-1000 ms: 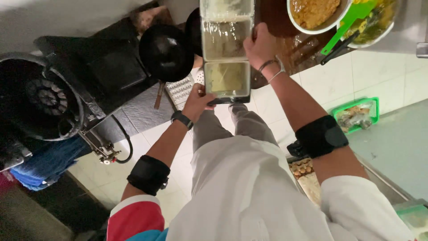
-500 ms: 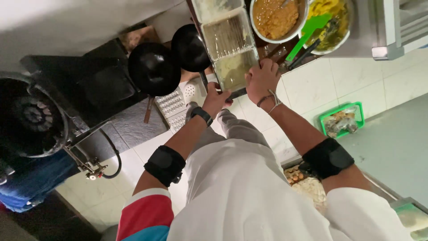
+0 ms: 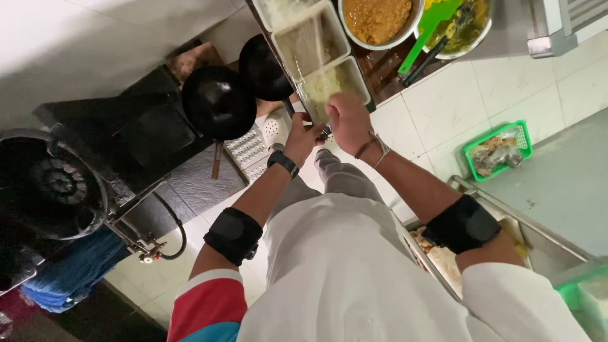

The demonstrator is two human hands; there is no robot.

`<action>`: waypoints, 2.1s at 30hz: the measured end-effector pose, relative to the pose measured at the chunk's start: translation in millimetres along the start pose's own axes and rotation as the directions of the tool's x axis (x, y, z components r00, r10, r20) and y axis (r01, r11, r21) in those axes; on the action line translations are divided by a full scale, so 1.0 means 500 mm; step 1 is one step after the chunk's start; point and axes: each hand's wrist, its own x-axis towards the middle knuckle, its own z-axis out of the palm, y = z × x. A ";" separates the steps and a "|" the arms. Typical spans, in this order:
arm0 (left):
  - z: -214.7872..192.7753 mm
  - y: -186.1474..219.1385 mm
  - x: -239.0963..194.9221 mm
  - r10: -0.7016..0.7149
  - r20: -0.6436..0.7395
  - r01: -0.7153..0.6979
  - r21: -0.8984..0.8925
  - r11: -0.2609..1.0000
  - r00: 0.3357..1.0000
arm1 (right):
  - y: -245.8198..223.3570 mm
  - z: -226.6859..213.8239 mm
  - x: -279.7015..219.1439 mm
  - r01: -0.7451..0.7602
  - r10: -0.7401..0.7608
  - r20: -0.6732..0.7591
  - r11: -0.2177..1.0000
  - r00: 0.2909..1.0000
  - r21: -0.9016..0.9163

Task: The recorder is peeling small onions and organizing various food preparation containers in a kitchen.

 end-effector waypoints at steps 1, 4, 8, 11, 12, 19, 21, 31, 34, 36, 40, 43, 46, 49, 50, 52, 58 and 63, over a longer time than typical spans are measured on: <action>-0.001 0.007 -0.004 -0.003 0.003 0.003 0.000 1.000 1.000 | -0.019 0.000 -0.003 -0.003 0.003 0.000 1.000 1.000 -0.002; -0.024 0.013 0.011 -0.158 0.110 0.181 -0.242 0.953 0.981 | -0.067 0.004 -0.009 -0.570 0.366 0.462 0.683 0.808 0.457; -0.040 0.108 -0.013 -0.213 0.049 0.218 -0.299 0.929 0.976 | -0.091 0.016 -0.044 -0.277 0.132 0.298 0.806 0.945 0.523; -0.056 0.141 -0.009 -0.152 -0.008 0.144 -0.272 0.951 0.988 | -0.053 0.027 -0.073 -0.351 0.132 0.393 0.750 0.910 0.561; -0.072 0.124 0.003 -0.039 0.009 0.040 -0.254 0.966 0.999 | -0.036 0.031 -0.085 -0.435 0.205 0.432 0.717 0.878 0.544; -0.209 0.370 0.049 0.328 0.004 -0.266 -0.574 0.774 0.945 | 0.108 0.053 -0.092 -0.798 0.837 0.379 0.108 0.395 0.593; -0.275 0.485 0.066 0.612 -0.241 -0.642 -0.472 0.604 0.753 | 0.075 0.043 -0.044 -0.762 0.853 0.413 -0.027 0.320 0.647; -0.501 0.719 0.302 0.973 -0.190 -0.921 0.340 0.192 0.133 | 0.131 0.129 -0.189 -0.571 0.954 0.122 0.058 0.273 0.819; -0.397 0.660 0.299 0.934 0.149 -0.447 0.894 0.013 0.325 | 0.112 0.120 -0.234 -0.507 0.930 0.230 -0.058 0.285 0.860; -0.332 0.616 0.284 0.671 0.274 -0.363 0.932 -0.008 0.689 | 0.095 0.106 -0.273 -0.533 0.931 0.314 -0.172 0.188 0.828; -0.302 0.508 0.330 0.474 0.290 -0.371 0.925 0.083 0.831 | 0.065 0.092 -0.396 -0.532 0.961 0.224 -0.106 0.164 0.840; -0.291 0.480 0.378 0.543 0.350 -0.397 0.917 -0.034 0.763 | 0.076 0.075 -0.446 -0.516 0.968 0.161 -0.039 0.193 0.856; -0.305 0.482 0.381 0.522 0.426 -0.458 0.886 -0.074 0.739 | 0.073 0.053 -0.516 -0.580 0.977 0.188 -0.096 0.101 0.809; -0.358 0.488 0.403 0.605 0.438 -0.472 0.874 -0.114 0.664 | 0.071 0.021 -0.571 -0.583 0.972 0.212 -0.117 0.097 0.804; -0.380 0.496 0.394 0.562 0.434 -0.356 0.901 -0.249 0.704 | 0.065 0.012 -0.575 -0.584 0.965 0.254 -0.168 0.069 0.794; -0.440 0.495 0.380 0.525 0.414 -0.231 0.896 -0.380 0.743 | 0.061 0.005 -0.571 -0.585 0.954 0.297 -0.216 0.045 0.782; -0.654 0.264 0.319 0.298 0.534 -0.310 0.770 -0.557 0.791 | 0.054 0.049 -0.462 -0.471 0.876 0.430 -0.291 0.219 0.833; -0.764 0.199 0.189 -0.074 0.159 -0.170 0.756 -0.632 0.984 | 0.036 0.098 -0.250 -0.345 0.890 0.329 -0.216 0.316 0.914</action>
